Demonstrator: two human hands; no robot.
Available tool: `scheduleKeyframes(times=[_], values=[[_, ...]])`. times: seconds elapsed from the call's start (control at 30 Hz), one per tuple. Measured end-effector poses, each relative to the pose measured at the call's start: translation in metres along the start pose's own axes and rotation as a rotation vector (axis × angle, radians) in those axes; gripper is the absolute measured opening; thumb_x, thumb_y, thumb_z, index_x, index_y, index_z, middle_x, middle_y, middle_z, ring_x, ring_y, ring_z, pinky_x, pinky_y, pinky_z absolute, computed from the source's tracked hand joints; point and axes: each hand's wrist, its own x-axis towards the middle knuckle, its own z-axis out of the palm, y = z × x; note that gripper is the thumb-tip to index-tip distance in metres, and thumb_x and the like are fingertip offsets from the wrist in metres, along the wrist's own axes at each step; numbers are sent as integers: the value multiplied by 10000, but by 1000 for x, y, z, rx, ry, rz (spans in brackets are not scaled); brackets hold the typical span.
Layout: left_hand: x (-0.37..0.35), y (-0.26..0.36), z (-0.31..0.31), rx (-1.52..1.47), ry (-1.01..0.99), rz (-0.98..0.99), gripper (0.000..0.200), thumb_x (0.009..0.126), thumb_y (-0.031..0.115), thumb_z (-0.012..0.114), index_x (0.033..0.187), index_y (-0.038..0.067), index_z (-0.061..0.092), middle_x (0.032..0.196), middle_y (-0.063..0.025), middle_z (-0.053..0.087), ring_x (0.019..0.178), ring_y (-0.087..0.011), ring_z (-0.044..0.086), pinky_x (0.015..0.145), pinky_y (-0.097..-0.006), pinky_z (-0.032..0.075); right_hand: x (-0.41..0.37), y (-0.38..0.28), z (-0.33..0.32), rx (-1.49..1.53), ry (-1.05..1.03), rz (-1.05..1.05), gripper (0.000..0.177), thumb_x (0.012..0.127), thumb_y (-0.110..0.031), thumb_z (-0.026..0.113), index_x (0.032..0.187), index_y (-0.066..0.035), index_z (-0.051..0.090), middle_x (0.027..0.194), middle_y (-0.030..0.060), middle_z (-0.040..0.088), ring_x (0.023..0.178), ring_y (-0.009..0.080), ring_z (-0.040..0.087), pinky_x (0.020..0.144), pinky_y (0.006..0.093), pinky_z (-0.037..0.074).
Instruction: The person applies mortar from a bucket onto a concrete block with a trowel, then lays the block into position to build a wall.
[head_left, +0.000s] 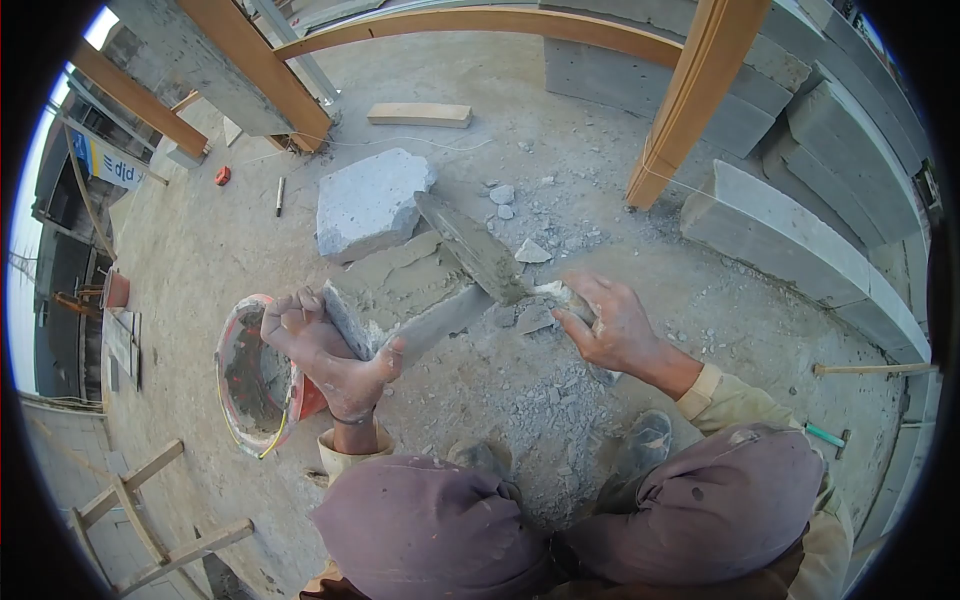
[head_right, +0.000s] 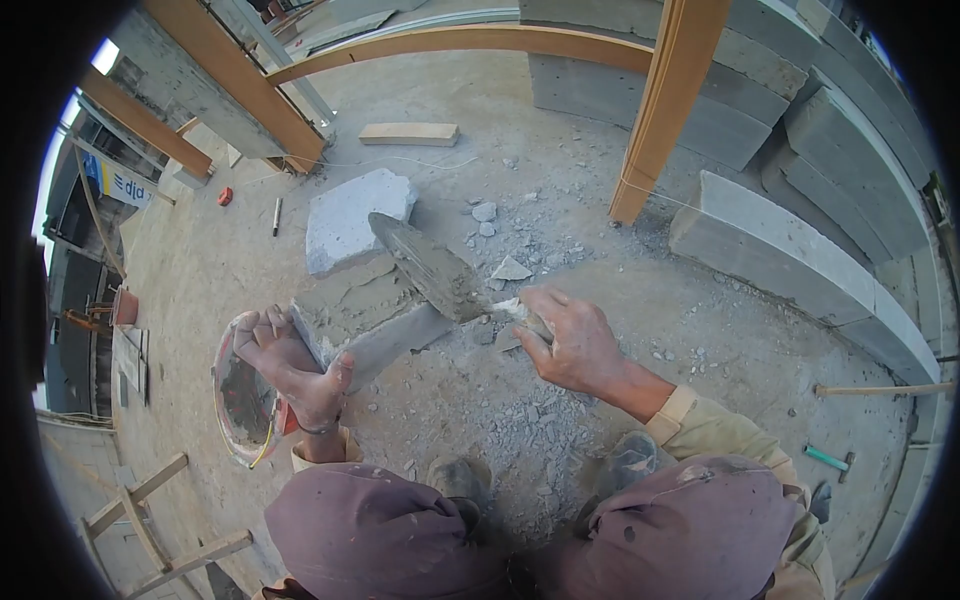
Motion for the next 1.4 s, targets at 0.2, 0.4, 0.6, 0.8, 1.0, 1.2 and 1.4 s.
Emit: scheduleKeyframes(times=[0.2,0.4,0.6,0.8,1.0,1.2,1.4], values=[[5,-21,-19,26,131,-56,1209,600,388,1036,1427,65,215,1252,-115,350,1197,-241,408,1078,-413,370,-30,-5,-39,-118,-418,51,360,891,-158,755,1194,13,663,1046,200,695,815,421,715,733,494,568],[9,-26,-51,373,-104,212,1156,578,296,1019,1403,80,239,1234,-98,340,1184,-247,429,1060,-437,402,-5,-5,-36,27,-363,369,252,919,-177,731,1068,19,679,923,194,715,761,381,708,682,441,541],[-2,-14,-23,420,-244,323,1108,556,263,1008,1360,68,272,1274,-122,360,1225,-285,443,1082,-450,396,15,-55,-2,262,-562,488,292,953,-221,701,1063,47,661,832,256,687,787,464,697,740,487,536],[-9,-21,-16,538,-289,169,1112,563,300,1045,1328,67,273,1264,-122,368,1207,-283,470,1065,-434,416,5,-83,-5,270,-622,262,295,980,-200,663,1094,63,594,949,323,683,948,516,691,829,568,518],[-17,-41,-3,500,-244,87,1187,540,416,1076,1338,24,289,1209,-104,370,1161,-275,451,1037,-431,405,-1,-86,-1,186,-605,169,319,982,-198,674,1124,68,568,983,307,654,928,528,674,813,577,522],[-12,-37,-20,374,-232,0,1203,542,391,1063,1360,42,254,1223,-102,358,1182,-245,416,1061,-414,382,17,-68,-31,336,-622,275,344,957,-221,726,1139,58,641,933,270,686,869,379,713,754,478,547],[-10,-51,-61,-137,-83,-177,1207,588,484,1017,1436,81,258,1249,-104,394,1189,-247,451,1106,-427,380,-10,46,-11,603,-297,619,441,934,-216,809,1273,31,674,1090,153,720,938,151,648,818,375,561]])
